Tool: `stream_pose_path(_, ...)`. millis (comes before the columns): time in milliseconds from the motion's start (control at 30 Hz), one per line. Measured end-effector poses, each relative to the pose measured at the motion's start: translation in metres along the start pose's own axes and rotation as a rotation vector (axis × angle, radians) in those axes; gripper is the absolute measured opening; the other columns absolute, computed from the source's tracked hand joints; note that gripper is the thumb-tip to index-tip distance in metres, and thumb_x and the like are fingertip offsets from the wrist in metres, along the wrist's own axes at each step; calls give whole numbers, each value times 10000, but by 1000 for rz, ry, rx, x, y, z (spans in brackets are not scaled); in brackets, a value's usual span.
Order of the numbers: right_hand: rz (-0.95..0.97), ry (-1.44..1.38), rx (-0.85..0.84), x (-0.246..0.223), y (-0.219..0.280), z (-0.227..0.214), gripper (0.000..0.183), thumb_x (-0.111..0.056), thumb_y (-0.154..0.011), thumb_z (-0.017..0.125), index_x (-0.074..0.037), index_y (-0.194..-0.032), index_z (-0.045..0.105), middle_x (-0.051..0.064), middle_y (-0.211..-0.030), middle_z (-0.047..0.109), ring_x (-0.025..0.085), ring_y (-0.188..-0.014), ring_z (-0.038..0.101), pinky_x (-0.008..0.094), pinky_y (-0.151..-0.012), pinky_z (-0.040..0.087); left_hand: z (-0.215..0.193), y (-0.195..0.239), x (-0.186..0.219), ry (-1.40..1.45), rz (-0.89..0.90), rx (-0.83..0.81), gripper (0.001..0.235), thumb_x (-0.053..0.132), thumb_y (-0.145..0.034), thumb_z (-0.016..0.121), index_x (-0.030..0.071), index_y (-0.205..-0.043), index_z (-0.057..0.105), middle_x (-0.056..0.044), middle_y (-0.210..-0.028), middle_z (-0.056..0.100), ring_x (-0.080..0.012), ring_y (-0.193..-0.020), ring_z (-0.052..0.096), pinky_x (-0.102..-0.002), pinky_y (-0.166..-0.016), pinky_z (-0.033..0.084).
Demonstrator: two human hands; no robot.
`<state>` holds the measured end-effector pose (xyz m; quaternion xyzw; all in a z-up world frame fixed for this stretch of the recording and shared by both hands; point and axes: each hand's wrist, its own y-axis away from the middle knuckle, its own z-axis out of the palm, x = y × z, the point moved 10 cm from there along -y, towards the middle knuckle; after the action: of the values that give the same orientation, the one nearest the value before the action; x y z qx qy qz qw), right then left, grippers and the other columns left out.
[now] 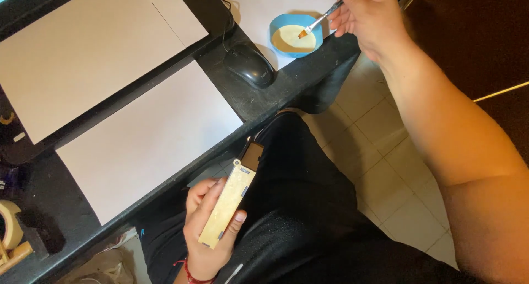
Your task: A person is using a paintbrush to apply light-colored paint to the exterior of a small, laser-cut wooden box.
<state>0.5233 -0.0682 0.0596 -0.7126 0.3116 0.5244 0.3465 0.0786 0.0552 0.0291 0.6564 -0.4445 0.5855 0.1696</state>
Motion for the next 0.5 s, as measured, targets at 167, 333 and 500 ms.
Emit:
stream_pose_path(167,-210,203,33,-21,8,-6,240,-245,-1142,558,-17,-1076,589,129,-785,639,137,-681,679,200,-555,530,1,0,1,-2,-11,-11,567,213,-830,766,90,-1350,576,-105,-1245,526,-244,-1178,540,-318,-954,482)
stream_pose_path(333,-531,783,-19,-64,33,33,126,-133,-1053,751,-44,-979,701,69,-829,688,229,-747,658,368,-629,462,1,0,4,-2,16,2,557,222,-842,750,52,-1344,577,-113,-1231,526,-239,-1147,558,-324,-985,483)
stream_pose_path(500,-466,602,-15,-48,24,42,76,-104,-1052,676,-36,-1018,670,74,-857,725,192,-785,701,334,-679,516,0,1,3,-14,-16,-1,560,221,-831,758,61,-1339,585,-107,-1247,524,-246,-1175,542,-322,-964,484)
